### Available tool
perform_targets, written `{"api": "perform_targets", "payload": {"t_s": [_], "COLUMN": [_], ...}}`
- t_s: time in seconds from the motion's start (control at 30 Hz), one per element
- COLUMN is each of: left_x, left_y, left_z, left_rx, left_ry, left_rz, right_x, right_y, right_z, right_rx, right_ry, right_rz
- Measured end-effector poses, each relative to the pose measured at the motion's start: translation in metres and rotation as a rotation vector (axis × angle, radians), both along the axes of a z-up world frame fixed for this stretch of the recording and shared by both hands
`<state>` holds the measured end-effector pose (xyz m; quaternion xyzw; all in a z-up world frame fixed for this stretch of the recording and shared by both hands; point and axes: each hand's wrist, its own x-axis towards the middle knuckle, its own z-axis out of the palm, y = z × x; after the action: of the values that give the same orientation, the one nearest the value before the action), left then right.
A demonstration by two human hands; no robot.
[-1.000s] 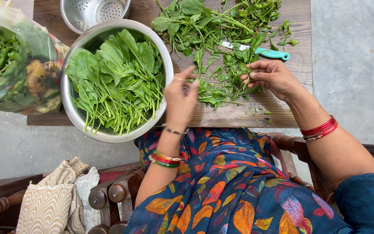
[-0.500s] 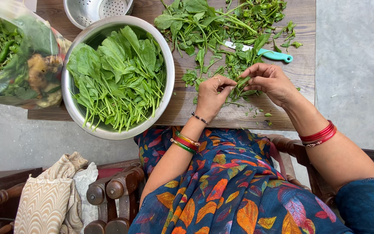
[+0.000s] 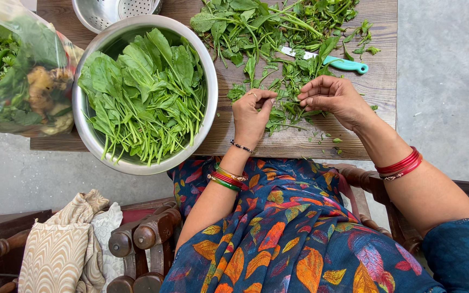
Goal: The person sits at a table and repeatedly picks up spinach leaves, removes stems and unwanted parts by hand, and places the cleaned leaves into a metal bowl. Discarded stems and trimmings accumulate on the table beside the bowl.
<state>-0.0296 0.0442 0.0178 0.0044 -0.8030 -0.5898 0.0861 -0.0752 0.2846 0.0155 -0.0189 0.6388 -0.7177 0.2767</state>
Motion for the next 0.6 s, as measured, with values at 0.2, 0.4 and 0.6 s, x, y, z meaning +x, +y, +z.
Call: {"api": "perform_targets", "payload": {"t_s": [0.2,0.4,0.6], "left_x": [0.0,-0.01,-0.043], "left_y": [-0.018,-0.017,-0.007], "left_z": [-0.004,0.0,-0.015], "left_rx": [-0.597,-0.716,-0.662], "left_ry": [0.19,0.097,0.134], "left_rz": [0.086,0.102,0.103], "right_x": [0.005,0.009,0.008], "right_y": [-0.006,0.002,0.0], "right_z": [-0.003,-0.001,-0.005], "right_rx": [0.693,0.792,0.984], "right_ry": [0.486,1.026,0.875], "right_rz": [-0.078,-0.125,-0.016]}}
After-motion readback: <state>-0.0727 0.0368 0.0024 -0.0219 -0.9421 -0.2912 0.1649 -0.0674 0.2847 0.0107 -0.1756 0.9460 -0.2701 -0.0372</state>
